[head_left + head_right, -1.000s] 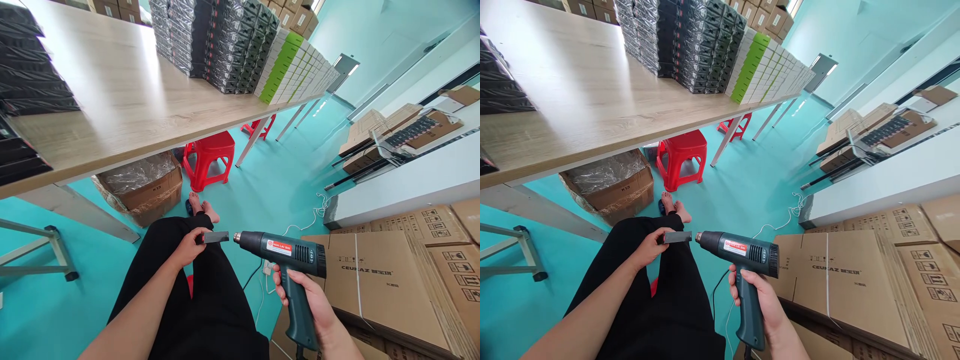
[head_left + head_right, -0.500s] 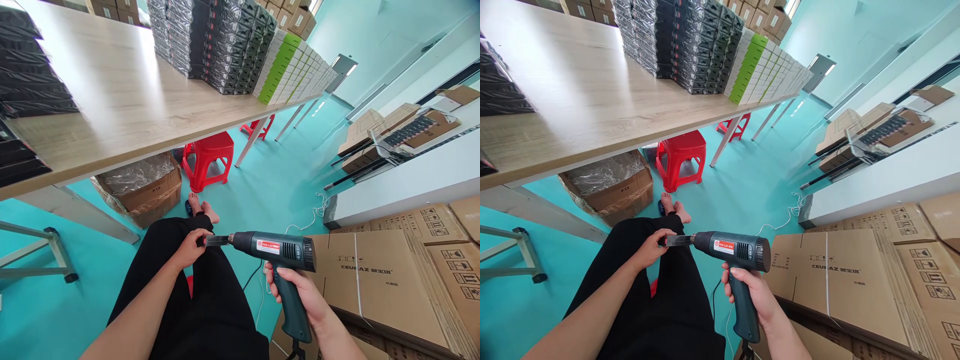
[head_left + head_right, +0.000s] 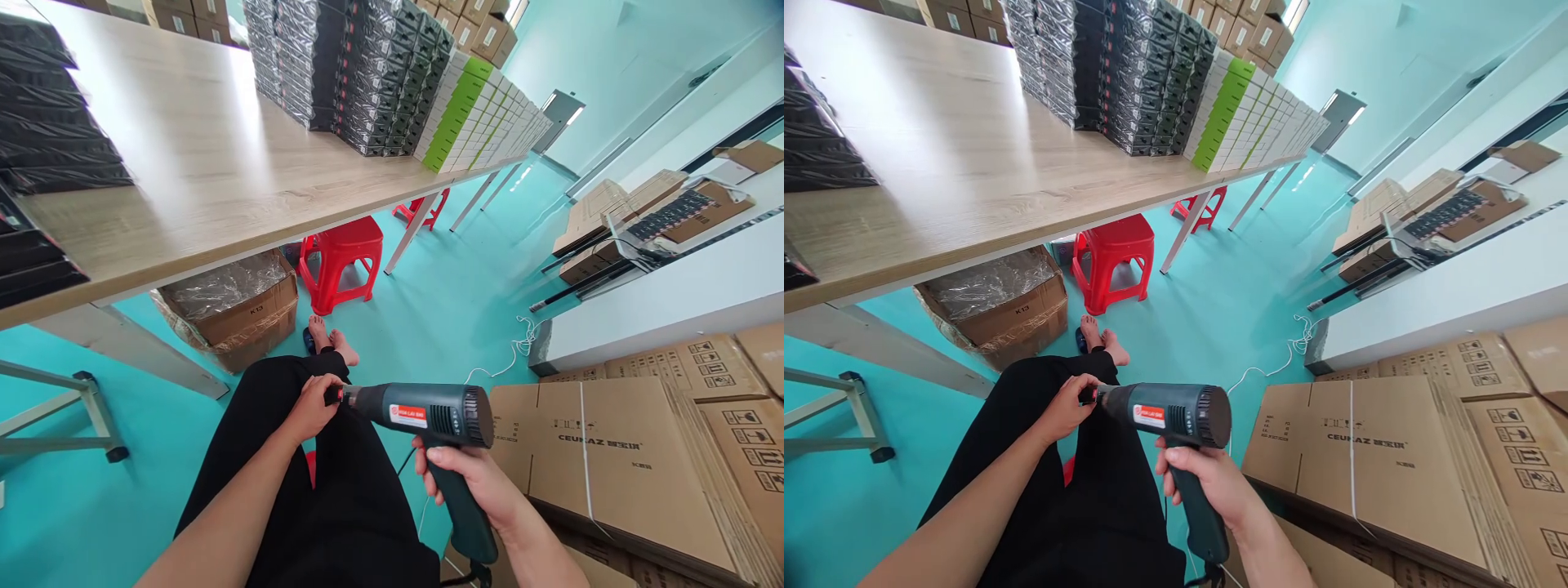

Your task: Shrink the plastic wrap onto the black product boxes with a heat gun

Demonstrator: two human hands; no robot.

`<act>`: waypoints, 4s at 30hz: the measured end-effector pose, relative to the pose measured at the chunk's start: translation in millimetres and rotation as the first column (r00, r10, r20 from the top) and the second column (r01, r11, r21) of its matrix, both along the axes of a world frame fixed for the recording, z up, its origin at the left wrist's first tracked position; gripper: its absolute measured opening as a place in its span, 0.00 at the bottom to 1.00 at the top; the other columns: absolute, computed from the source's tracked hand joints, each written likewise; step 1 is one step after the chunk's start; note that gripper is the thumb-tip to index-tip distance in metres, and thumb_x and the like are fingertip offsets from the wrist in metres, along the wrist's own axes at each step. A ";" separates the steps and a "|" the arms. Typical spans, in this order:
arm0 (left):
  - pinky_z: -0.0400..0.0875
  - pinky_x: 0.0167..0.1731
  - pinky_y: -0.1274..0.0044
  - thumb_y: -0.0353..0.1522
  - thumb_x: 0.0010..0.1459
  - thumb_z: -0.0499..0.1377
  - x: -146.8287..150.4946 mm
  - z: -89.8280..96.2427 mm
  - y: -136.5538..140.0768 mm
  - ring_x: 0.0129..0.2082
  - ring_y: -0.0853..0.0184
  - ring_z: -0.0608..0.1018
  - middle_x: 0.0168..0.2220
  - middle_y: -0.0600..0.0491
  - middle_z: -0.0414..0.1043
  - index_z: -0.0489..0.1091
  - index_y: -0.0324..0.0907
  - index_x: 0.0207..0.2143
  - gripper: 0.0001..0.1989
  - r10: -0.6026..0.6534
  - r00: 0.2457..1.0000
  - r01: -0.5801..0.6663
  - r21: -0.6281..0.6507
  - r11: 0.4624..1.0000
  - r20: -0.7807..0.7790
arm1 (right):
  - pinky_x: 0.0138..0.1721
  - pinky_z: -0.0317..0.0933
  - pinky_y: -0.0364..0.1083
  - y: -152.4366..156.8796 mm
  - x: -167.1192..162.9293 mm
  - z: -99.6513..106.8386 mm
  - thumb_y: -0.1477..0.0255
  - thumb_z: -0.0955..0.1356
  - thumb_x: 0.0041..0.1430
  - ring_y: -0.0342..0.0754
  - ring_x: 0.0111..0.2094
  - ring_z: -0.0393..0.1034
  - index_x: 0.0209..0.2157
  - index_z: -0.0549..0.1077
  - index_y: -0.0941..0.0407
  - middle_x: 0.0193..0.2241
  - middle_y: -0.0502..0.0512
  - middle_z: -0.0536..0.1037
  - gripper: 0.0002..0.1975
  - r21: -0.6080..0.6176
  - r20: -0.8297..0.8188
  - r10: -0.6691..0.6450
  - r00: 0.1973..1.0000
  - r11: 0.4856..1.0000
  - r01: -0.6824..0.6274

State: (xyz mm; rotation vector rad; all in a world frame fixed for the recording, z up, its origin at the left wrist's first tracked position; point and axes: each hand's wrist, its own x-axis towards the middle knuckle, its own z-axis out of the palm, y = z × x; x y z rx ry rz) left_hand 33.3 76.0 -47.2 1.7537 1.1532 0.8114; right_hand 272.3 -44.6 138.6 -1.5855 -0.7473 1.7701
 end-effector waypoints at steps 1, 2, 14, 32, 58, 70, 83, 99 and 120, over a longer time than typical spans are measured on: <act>0.62 0.46 0.68 0.26 0.48 0.58 0.0 0.6 -0.2 0.40 0.60 0.71 0.38 0.53 0.74 0.71 0.46 0.38 0.14 -0.002 1.000 0.002 0.002 1.000 -0.011 | 0.27 0.64 0.44 1.1 -3.5 0.1 0.66 0.69 0.55 0.45 0.26 0.70 0.41 0.75 0.60 0.31 0.57 0.77 0.14 0.012 -0.014 0.030 0.999 0.999 -0.030; 0.61 0.47 0.68 0.26 0.47 0.58 -0.2 1.2 -0.5 0.41 0.60 0.72 0.39 0.53 0.74 0.72 0.46 0.38 0.14 0.001 1.000 -0.001 0.002 1.000 -0.023 | 0.27 0.64 0.44 2.3 -6.4 0.0 0.66 0.69 0.55 0.45 0.26 0.70 0.41 0.75 0.59 0.32 0.57 0.77 0.15 0.028 -0.022 0.052 0.998 0.998 -0.051; 0.60 0.51 0.66 0.24 0.46 0.57 -0.3 -1.6 0.5 0.44 0.61 0.72 0.42 0.53 0.74 0.72 0.47 0.38 0.16 0.001 0.999 0.000 0.032 0.999 -0.038 | 0.28 0.64 0.46 8.8 -13.6 2.2 0.66 0.69 0.55 0.45 0.26 0.69 0.40 0.75 0.59 0.30 0.55 0.76 0.13 0.015 0.060 0.099 0.993 0.995 -0.101; 0.60 0.55 0.65 0.26 0.46 0.57 -3.0 -24.2 4.7 0.54 0.59 0.68 0.53 0.48 0.65 0.72 0.45 0.38 0.15 0.076 0.995 -0.077 0.013 0.997 0.063 | 0.26 0.65 0.44 9.7 -9.7 -8.8 0.65 0.69 0.54 0.45 0.26 0.69 0.41 0.75 0.60 0.29 0.55 0.76 0.15 0.051 0.116 -0.108 0.987 0.993 0.103; 0.61 0.55 0.64 0.27 0.43 0.58 -1.7 -30.9 10.1 0.54 0.56 0.68 0.53 0.46 0.65 0.73 0.44 0.37 0.15 0.114 0.992 -0.112 -0.028 0.993 0.060 | 0.26 0.64 0.44 3.6 -21.6 -6.8 0.66 0.71 0.51 0.44 0.25 0.70 0.39 0.76 0.60 0.30 0.56 0.78 0.15 -0.003 -0.039 0.018 0.999 1.000 -0.018; 0.63 0.52 0.65 0.26 0.44 0.57 -7.5 -29.4 12.5 0.50 0.57 0.71 0.53 0.47 0.66 0.72 0.43 0.38 0.16 0.201 0.966 -0.183 -0.120 0.976 0.163 | 0.25 0.65 0.43 0.0 9.6 -11.1 0.65 0.70 0.53 0.45 0.26 0.71 0.40 0.75 0.60 0.30 0.56 0.78 0.16 0.031 -0.020 -0.156 0.988 0.987 0.157; 0.69 0.37 0.72 0.26 0.39 0.55 -8.9 -18.7 9.5 0.36 0.62 0.75 0.34 0.54 0.74 0.71 0.43 0.37 0.18 0.319 0.857 -0.107 -0.466 0.878 0.405 | 0.24 0.64 0.43 7.1 10.7 -14.1 0.65 0.69 0.54 0.45 0.26 0.70 0.40 0.74 0.59 0.30 0.56 0.77 0.15 0.049 -0.023 -0.228 0.973 0.972 0.229; 0.69 0.21 0.71 0.29 0.33 0.51 3.7 -23.0 7.0 0.20 0.61 0.75 0.20 0.51 0.71 0.66 0.41 0.24 0.11 0.727 0.578 0.205 -0.928 0.311 0.371 | 0.28 0.65 0.45 5.4 -18.6 1.3 0.67 0.69 0.54 0.46 0.27 0.71 0.40 0.75 0.59 0.31 0.56 0.77 0.14 0.058 -0.071 0.084 0.994 0.995 -0.080; 0.73 0.26 0.68 0.44 0.52 0.51 0.2 -18.0 12.0 0.29 0.58 0.78 0.30 0.46 0.74 0.70 0.37 0.40 0.21 0.719 0.487 0.366 -0.864 0.347 0.495 | 0.23 0.63 0.40 -59.0 16.1 -9.1 0.70 0.67 0.53 0.44 0.24 0.72 0.40 0.76 0.63 0.29 0.59 0.77 0.14 -0.172 -0.174 -0.008 0.985 0.985 -0.022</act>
